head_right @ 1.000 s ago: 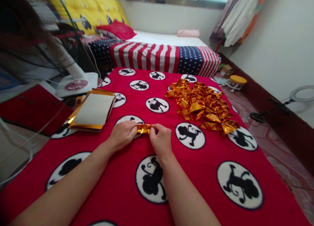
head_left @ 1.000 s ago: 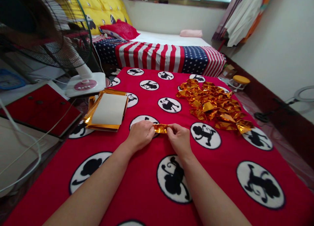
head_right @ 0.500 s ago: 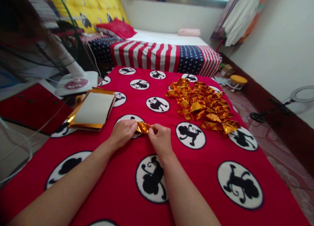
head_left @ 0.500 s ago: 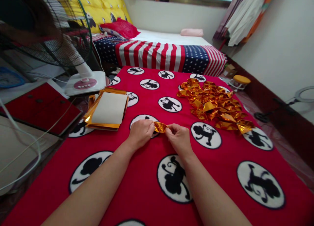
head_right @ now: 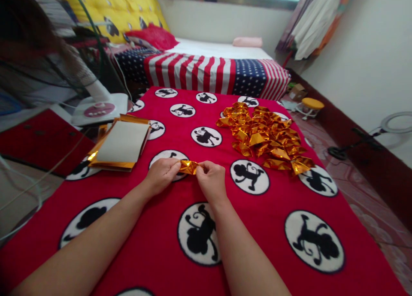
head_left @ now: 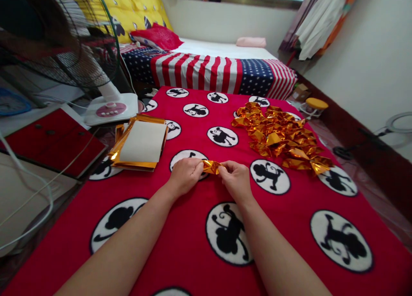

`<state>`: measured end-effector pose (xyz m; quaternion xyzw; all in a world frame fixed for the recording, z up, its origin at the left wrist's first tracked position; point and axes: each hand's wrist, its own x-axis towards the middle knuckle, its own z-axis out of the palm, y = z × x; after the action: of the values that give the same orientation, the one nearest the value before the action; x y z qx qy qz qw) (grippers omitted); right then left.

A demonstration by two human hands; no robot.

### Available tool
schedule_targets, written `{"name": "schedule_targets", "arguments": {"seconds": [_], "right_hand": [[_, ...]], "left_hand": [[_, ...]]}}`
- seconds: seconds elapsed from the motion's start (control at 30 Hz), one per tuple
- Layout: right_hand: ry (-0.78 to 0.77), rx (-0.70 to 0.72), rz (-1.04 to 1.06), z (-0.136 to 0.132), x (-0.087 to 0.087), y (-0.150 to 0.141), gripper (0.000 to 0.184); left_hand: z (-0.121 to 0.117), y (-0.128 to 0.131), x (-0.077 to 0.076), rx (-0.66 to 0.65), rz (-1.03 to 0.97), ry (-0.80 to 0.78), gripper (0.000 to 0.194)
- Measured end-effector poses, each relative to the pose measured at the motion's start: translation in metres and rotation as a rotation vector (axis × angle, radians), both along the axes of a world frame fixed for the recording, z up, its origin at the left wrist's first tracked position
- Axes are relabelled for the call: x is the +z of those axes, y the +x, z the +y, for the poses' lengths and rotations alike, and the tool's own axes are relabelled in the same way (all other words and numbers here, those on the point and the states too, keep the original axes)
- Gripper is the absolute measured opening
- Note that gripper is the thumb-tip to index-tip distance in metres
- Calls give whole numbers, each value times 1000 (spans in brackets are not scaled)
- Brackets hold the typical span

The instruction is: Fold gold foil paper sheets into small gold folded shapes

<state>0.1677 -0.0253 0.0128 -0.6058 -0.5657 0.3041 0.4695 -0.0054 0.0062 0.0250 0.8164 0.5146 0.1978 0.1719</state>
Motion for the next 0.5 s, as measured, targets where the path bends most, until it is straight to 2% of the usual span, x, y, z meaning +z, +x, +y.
{"name": "schedule_targets", "arguments": {"seconds": [0.13,0.33,0.5], "right_hand": [[11,-1,-17,1,1,0,21],[59,74,-69,0,-1,-1,19],[52,56,-78,0,0,-3,20]], "left_hand": [[0,-3,0,-42,-77,-50,39],[2,-3,-5,54,-291,-149,41],[5,-8,-7,-25,-336,-208,39]]}}
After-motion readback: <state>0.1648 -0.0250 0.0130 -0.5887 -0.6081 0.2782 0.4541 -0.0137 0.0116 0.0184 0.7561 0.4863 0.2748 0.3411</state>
